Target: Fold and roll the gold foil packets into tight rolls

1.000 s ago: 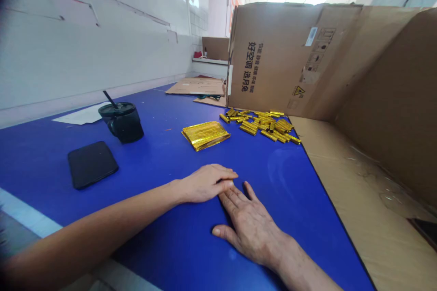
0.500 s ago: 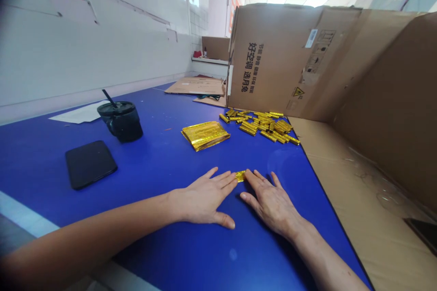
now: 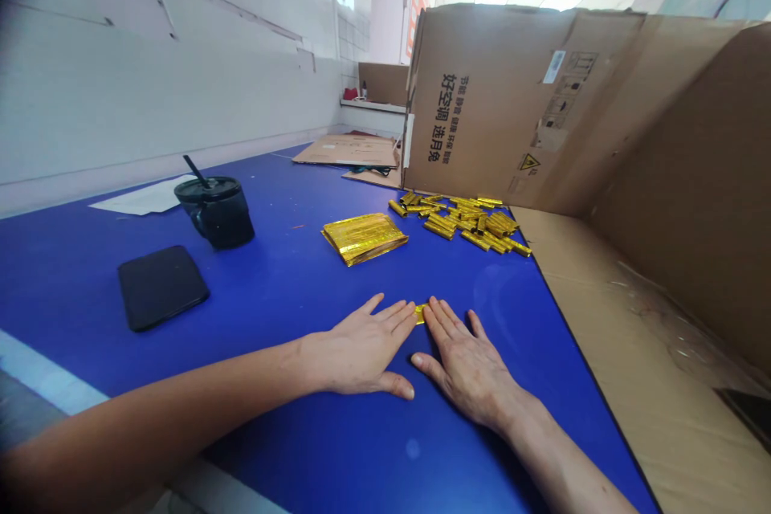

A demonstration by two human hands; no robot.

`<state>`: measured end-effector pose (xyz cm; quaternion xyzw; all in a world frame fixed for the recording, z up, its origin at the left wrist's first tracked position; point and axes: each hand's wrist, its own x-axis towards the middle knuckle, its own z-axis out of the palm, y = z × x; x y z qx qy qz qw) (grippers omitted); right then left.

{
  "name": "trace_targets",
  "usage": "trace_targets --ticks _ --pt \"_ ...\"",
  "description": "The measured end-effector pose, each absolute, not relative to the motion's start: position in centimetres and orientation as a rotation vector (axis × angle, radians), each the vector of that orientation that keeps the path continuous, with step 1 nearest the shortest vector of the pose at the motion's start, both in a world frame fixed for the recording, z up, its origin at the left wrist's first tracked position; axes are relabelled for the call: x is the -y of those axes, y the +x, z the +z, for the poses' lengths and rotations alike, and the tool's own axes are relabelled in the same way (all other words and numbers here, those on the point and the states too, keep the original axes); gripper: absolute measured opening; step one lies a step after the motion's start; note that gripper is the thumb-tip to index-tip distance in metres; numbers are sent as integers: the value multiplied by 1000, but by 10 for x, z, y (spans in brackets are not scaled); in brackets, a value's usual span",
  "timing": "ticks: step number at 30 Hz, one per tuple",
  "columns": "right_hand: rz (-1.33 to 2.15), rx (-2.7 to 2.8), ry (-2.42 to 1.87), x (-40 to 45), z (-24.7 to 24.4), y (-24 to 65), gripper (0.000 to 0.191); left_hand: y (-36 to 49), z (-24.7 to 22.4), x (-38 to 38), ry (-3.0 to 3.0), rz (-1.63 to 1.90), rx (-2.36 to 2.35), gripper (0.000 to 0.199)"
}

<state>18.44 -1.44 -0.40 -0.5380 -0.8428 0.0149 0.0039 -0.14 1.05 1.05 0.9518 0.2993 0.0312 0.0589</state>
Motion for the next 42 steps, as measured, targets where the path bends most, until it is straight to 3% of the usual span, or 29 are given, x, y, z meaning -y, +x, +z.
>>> trace_targets --ticks 15,19,34,42 --pt "15 2619 -1728 15 -4 178 67 9 25 -12 2728 -169 -947 92" --pt "7 2603 -1719 15 -7 180 67 20 14 -12 2712 -72 -936 102" --pt "-29 2479 -1935 10 -2 189 73 0 3 -9 2762 48 -856 94" --pt "191 2587 -1620 19 -3 174 64 -1 3 -9 2743 96 -846 95"
